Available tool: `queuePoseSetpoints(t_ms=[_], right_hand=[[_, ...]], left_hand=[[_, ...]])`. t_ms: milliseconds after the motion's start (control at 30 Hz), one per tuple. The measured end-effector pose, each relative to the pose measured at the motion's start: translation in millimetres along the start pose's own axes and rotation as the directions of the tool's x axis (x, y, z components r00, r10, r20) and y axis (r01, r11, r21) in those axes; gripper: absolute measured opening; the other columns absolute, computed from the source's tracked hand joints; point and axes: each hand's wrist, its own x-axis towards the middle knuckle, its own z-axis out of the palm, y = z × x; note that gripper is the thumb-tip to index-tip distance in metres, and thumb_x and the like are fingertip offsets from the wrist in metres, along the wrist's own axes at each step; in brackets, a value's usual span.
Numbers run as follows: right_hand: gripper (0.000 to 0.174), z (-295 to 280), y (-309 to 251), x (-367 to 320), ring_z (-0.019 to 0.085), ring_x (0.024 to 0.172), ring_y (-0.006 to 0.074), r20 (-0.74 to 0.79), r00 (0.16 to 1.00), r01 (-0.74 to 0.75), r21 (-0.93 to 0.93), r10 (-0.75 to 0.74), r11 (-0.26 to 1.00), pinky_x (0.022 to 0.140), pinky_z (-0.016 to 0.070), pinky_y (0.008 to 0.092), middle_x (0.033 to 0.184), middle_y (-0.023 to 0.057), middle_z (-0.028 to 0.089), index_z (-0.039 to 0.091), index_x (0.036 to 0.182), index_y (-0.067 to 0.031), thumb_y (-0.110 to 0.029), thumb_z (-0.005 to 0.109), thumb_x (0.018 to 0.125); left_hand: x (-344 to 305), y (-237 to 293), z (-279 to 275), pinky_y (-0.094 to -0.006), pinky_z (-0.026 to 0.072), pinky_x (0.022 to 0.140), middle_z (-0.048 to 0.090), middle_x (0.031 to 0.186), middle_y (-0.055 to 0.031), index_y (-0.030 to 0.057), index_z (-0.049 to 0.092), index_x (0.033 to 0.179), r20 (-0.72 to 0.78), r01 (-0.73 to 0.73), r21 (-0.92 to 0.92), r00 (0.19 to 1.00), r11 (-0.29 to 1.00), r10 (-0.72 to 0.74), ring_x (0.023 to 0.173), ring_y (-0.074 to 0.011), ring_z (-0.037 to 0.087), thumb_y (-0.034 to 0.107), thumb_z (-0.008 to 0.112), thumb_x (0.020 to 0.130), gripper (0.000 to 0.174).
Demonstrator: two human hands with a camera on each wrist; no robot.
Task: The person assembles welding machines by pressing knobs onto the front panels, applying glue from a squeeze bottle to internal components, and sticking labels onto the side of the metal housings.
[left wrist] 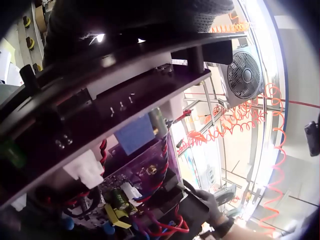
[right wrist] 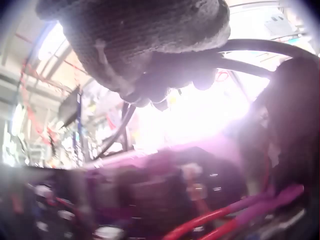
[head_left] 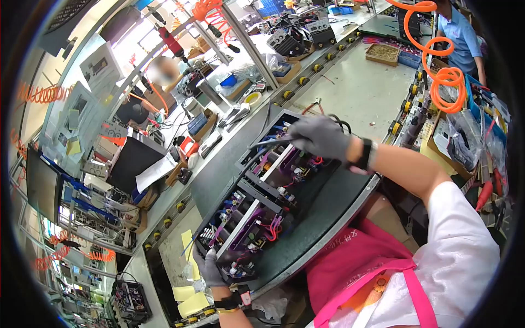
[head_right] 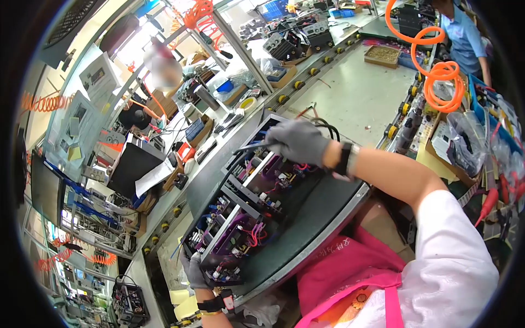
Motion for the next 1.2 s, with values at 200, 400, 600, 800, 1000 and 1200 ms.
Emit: queuePoseSetpoints(t_ms=[200, 400, 600, 800, 1000, 1200], right_hand=[[0.011, -50.3, -62.8, -164.9, 0.062, 0.07, 0.0245, 0.726, 0.659, 0.342, -0.055, -0.197, 0.938, 0.065, 0.0467, 0.0392, 0.071, 0.0032, 0.06, 0.061, 0.079, -0.0152, -0.026, 0.061, 0.076], [0.012, -63.7, -37.7, -330.2, 0.065, 0.075, 0.0249, 0.949, 0.176, 0.464, -0.315, 0.262, 0.828, 0.067, 0.0458, 0.0392, 0.077, 0.0045, 0.068, 0.07, 0.08, -0.0166, -0.022, 0.062, 0.073], [0.021, -91.5, -44.4, -227.8, 0.064, 0.073, 0.0363, 0.989, 0.104, 0.017, -0.103, 0.101, 0.995, 0.066, 0.0516, 0.0457, 0.076, 0.0129, 0.064, 0.065, 0.095, -0.014, -0.025, 0.06, 0.078], [0.025, -30.1, -16.3, -92.3, 0.061, 0.087, 0.0292, 0.305, 0.939, 0.119, 0.138, -0.156, 0.983, 0.077, 0.0491, 0.0422, 0.089, 0.0084, 0.062, 0.061, 0.103, -0.0137, -0.015, 0.063, 0.078], [0.024, 24.1, 8.6, -7.3, 0.055, 0.1, 0.0279, 0.11, 0.966, 0.252, -0.221, -0.233, 0.942, 0.088, 0.0435, 0.0401, 0.093, 0.0061, 0.061, 0.067, 0.1, -0.0161, -0.024, 0.069, 0.078], [0.02, 52.8, 36.7, 16.6, 0.052, 0.093, 0.0292, 0.356, 0.913, 0.214, -0.002, -0.199, 0.977, 0.081, 0.0451, 0.0419, 0.085, 0.0048, 0.058, 0.069, 0.086, -0.0147, -0.031, 0.073, 0.075]], left_hand=[[11.3, -16.9, -20.0, -0.0307, 0.0469, 0.089, 0.05, 0.125, -0.0097, 0.0055, 0.032, 0.142, 0.014, -0.06, 0.208, 0.998, 0.976, 0.058, 0.102, -0.0199, 0.055, 0.004, 0.052, 0.086, 0.059], [19.8, -13.5, -28.5, -0.0302, 0.0455, 0.089, 0.054, 0.12, -0.0105, 0.0066, 0.034, 0.139, 0.058, 0.03, 0.302, 0.997, 0.953, -0.049, 0.102, -0.0177, 0.055, 0.012, 0.056, 0.088, 0.056], [30.7, -3.4, -22.5, -0.0299, 0.0499, 0.081, 0.058, 0.113, -0.0096, 0.0064, 0.036, 0.138, 0.039, 0.099, 0.351, 0.992, 0.931, -0.12, 0.094, -0.0183, 0.059, 0.004, 0.057, 0.082, 0.061], [31.5, 7.0, -15.5, -0.0291, 0.0538, 0.071, 0.058, 0.11, -0.0101, 0.0079, 0.033, 0.14, 0.076, 0.202, 0.219, 0.972, 0.955, -0.223, 0.086, -0.0195, 0.062, -0.006, 0.048, 0.07, 0.073], [27.6, 12.7, -17.4, -0.0289, 0.0536, 0.073, 0.056, 0.115, -0.0107, 0.0071, 0.031, 0.142, 0.188, 0.127, 0.128, 0.971, 0.984, -0.15, 0.089, -0.0194, 0.061, -0.007, 0.045, 0.065, 0.08], [18.5, 44.3, -25.6, -0.0306, 0.0489, 0.089, 0.05, 0.126, -0.0124, 0.0037, 0.027, 0.145, 0.382, 0.2, 0.149, 0.892, 0.968, -0.243, 0.108, -0.02, 0.054, -0.003, 0.044, 0.063, 0.084]])
